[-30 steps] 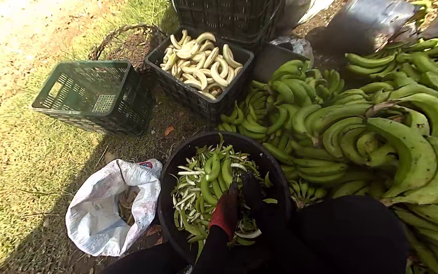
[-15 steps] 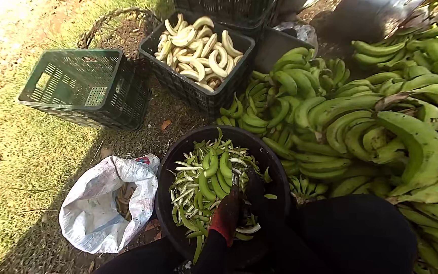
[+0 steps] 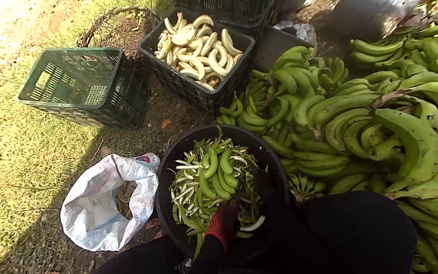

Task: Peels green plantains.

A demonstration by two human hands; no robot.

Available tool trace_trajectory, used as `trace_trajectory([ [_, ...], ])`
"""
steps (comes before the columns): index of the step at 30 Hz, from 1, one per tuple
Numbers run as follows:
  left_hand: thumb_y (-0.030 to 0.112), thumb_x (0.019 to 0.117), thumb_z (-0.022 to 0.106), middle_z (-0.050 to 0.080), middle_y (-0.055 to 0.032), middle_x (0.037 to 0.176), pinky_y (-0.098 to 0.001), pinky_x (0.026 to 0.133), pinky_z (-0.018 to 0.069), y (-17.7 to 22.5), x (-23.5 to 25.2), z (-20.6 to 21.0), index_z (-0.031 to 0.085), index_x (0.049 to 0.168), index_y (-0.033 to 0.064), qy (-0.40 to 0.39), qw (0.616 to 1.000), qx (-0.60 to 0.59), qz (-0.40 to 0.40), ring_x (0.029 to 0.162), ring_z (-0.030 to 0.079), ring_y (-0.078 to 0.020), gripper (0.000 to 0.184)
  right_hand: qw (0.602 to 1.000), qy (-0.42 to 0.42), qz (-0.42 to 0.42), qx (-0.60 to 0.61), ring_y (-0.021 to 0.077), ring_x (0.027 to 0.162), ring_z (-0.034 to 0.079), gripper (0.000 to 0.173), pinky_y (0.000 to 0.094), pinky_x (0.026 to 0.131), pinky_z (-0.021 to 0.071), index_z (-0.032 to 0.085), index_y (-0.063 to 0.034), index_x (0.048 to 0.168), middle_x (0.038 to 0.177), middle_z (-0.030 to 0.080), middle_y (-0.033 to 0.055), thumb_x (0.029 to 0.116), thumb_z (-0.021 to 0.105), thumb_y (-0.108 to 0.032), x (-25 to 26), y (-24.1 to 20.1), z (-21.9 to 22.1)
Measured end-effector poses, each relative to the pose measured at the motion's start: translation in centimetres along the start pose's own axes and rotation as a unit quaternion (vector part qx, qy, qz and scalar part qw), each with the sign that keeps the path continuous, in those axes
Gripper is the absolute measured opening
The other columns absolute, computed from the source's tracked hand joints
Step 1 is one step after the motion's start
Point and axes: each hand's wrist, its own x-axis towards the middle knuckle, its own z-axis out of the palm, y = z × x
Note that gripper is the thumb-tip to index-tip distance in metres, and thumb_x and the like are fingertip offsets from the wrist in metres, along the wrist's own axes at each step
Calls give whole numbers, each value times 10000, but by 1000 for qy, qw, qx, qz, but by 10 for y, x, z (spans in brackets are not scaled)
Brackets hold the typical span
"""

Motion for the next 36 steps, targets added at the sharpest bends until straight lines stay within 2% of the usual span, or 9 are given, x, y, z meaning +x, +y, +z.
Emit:
trace_trajectory([
  [4, 780, 951, 415, 697, -57, 865, -408, 638, 613, -5, -24, -59, 632, 1286, 223, -21, 996, 92, 7, 670, 691, -197, 685, 995, -9, -21, -96, 382, 1212, 603, 464, 617, 1004, 459, 668, -113, 1291, 1274, 653, 199, 1012, 534, -459, 7, -8, -9],
  [9, 658, 972, 546, 724, -44, 1016, -424, 758, 631, 21, -73, -133, 617, 1319, 217, 19, 990, 116, 78, 841, 729, -185, 566, 995, -3, -102, -12, 350, 1297, 558, 680, 565, 1088, 429, 459, -49, 1498, 1406, 573, 213, 1007, 532, -515, 13, -71, 3],
  [15, 629, 928, 636, 713, -24, 1061, -435, 805, 630, 25, -78, -150, 602, 1320, 214, 90, 979, 95, 155, 903, 722, -166, 572, 986, -49, -58, -151, 424, 1240, 583, 1098, 630, 996, 488, 347, -54, 1544, 1404, 547, 259, 738, 775, -664, 43, -99, 60],
  [18, 640, 978, 539, 708, -30, 1129, -458, 851, 616, 33, -75, -142, 607, 1341, 227, 119, 970, 138, 163, 958, 715, -164, 554, 985, -56, -80, -142, 405, 1221, 601, 934, 609, 1006, 492, 384, -41, 1517, 1366, 577, 249, 816, 762, -530, 47, -83, 61],
  [22, 701, 1012, 369, 712, -27, 1074, -465, 809, 621, 37, -70, -140, 640, 1279, 237, 114, 970, 126, 171, 899, 720, -175, 600, 984, -98, -101, 108, 314, 1109, 633, 539, 527, 930, 527, 512, -28, 1408, 1255, 627, 220, 1014, 607, -384, 40, -50, 23],
  [24, 733, 997, 357, 716, -19, 1026, -452, 766, 627, 36, -68, -137, 658, 1252, 248, 122, 971, 85, 187, 847, 721, -176, 625, 925, -160, -126, 320, 221, 1021, 666, 454, 428, 838, 587, 466, -79, 1458, 1216, 646, 143, 1073, 463, -320, 18, -34, 2],
  [27, 727, 999, 367, 712, -9, 978, -433, 743, 623, 37, -71, -130, 663, 1245, 246, 126, 965, 66, 219, 808, 710, -165, 617, 776, -272, -121, 556, 367, 935, 700, 501, 548, 712, 591, 505, -164, 1413, 1168, 679, 193, 1069, 326, -481, -36, -49, -26],
  [31, 665, 1036, 351, 712, -5, 1045, -447, 799, 618, 32, -67, -117, 667, 1271, 239, 136, 939, 141, 284, 869, 708, -148, 580, 862, -168, -185, 441, 239, 808, 695, 465, 401, 630, 589, 448, -117, 1477, 1070, 692, 119, 1091, 413, -375, -52, -73, -21],
  [36, 614, 1052, 363, 711, -39, 1154, -477, 1010, 534, 33, -69, -101, 670, 1291, 207, 165, 891, 244, 345, 1115, 671, -183, 564, 844, -211, -162, 466, 149, 737, 660, 366, 297, 601, 573, 536, -74, 1323, 936, 673, 73, 1119, 342, -309, -103, -94, -17],
])
